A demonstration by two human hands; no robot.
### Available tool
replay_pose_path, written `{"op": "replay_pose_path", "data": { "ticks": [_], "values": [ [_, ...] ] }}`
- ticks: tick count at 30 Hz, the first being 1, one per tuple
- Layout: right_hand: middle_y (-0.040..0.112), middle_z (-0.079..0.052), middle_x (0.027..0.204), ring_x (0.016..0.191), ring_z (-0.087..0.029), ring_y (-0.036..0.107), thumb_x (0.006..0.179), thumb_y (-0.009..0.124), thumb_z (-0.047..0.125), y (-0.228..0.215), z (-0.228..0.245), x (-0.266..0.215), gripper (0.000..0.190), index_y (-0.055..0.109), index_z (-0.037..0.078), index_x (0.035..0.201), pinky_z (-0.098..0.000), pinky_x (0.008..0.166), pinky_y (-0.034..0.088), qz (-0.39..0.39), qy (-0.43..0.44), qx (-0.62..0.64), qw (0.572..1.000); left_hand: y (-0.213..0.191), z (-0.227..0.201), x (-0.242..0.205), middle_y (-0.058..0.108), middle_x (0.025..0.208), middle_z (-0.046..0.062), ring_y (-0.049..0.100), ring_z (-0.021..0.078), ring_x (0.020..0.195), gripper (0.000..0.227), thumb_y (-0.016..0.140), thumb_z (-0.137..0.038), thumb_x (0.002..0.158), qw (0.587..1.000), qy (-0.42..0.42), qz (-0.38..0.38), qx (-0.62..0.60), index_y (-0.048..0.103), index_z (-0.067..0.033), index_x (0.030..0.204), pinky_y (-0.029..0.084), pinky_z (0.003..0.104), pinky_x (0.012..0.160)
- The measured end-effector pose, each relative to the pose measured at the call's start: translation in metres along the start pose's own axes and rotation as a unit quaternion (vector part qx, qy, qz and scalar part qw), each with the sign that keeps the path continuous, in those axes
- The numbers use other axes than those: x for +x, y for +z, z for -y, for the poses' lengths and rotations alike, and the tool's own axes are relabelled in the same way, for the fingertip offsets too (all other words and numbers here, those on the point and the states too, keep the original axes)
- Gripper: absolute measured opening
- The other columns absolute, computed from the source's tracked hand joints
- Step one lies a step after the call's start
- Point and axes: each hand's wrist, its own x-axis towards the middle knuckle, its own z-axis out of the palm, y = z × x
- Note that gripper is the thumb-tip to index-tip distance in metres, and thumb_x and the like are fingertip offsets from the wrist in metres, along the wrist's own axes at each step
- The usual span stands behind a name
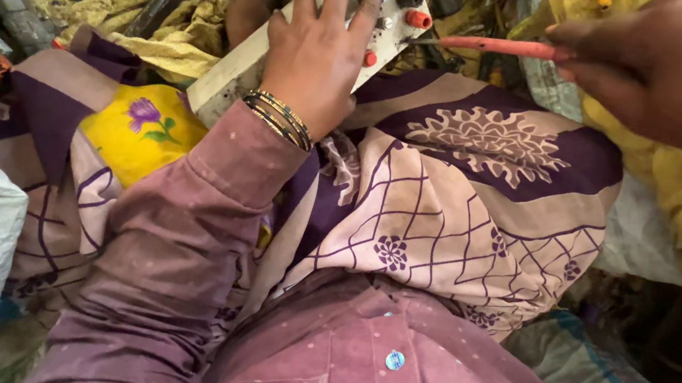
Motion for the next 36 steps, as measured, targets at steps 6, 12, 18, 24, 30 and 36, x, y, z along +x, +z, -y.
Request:
{"op": "replay_pose_path", "data": {
  "ticks": [6, 12, 18, 24, 30, 36],
  "values": [
    [0.072, -0.011, 0.086, 0.071, -0.018, 0.073, 0.072, 0.07, 0.043, -0.02, 0.027, -0.014, 0.078, 0.065, 0.014, 0.144, -0.0286, 0.06, 0.059, -0.095, -0.196, -0.286, 0.933, 0.023, -0.003, 0.002, 0.036, 0.155, 0.022, 0.05, 0.0467, 0.125, 0.093, 0.077, -0.011, 0.078, 0.997, 0.01, -0.043, 0.068, 0.032, -0.0122, 0.16, 0.049, 0.064, 0.087],
    [0.074, -0.008, 0.082, 0.064, -0.023, 0.073, 0.105, 0.06, 0.041, -0.02, 0.038, -0.015, 0.034, 0.07, 0.026, 0.134, -0.0374, 0.06, 0.059, 0.038, 0.032, -0.04, 0.998, 0.026, -0.023, 0.004, 0.037, 0.156, 0.022, 0.051, 0.0499, 0.127, 0.085, 0.077, -0.016, 0.087, 0.989, -0.001, -0.086, 0.122, 0.032, -0.0141, 0.159, 0.048, 0.069, 0.095],
    [0.076, -0.012, 0.082, 0.059, -0.021, 0.071, 0.096, 0.073, 0.036, 0.001, 0.014, -0.044, 0.039, 0.075, 0.02, 0.131, -0.0335, 0.062, 0.058, -0.141, 0.022, 0.217, 0.966, -0.016, 0.01, 0.014, 0.034, 0.155, 0.022, 0.052, 0.0482, 0.121, 0.125, 0.094, -0.021, 0.055, 0.994, -0.03, 0.091, -0.048, 0.024, -0.0138, 0.159, 0.053, 0.055, 0.09],
    [0.078, -0.012, 0.086, 0.063, -0.019, 0.072, 0.091, 0.079, 0.028, 0.026, 0.007, -0.055, 0.043, 0.075, 0.021, 0.133, -0.0343, 0.059, 0.057, -0.129, 0.08, 0.254, 0.955, -0.011, 0.007, 0.009, 0.036, 0.154, 0.022, 0.055, 0.0471, 0.119, 0.131, 0.098, -0.026, 0.05, 0.998, -0.018, 0.053, -0.026, 0.026, -0.0142, 0.159, 0.053, 0.055, 0.09],
    [0.078, -0.011, 0.091, 0.07, -0.014, 0.073, 0.093, 0.077, 0.027, 0.033, 0.012, -0.051, 0.039, 0.073, 0.016, 0.13, -0.0287, 0.064, 0.058, -0.139, 0.046, 0.359, 0.922, -0.008, 0.012, 0.011, 0.036, 0.154, 0.023, 0.055, 0.0471, 0.117, 0.132, 0.099, -0.029, 0.05, 0.998, -0.012, 0.051, -0.027, 0.026, -0.014, 0.159, 0.054, 0.054, 0.087],
    [0.077, -0.014, 0.094, 0.068, -0.016, 0.073, 0.094, 0.076, 0.023, 0.024, 0.018, -0.047, 0.037, 0.075, 0.013, 0.129, -0.0306, 0.064, 0.059, -0.14, 0.06, 0.296, 0.943, -0.006, 0.012, 0.01, 0.037, 0.154, 0.023, 0.056, 0.0455, 0.115, 0.131, 0.098, -0.028, 0.051, 0.999, -0.011, 0.044, -0.029, 0.026, -0.0133, 0.159, 0.055, 0.053, 0.086]
  ]
}}
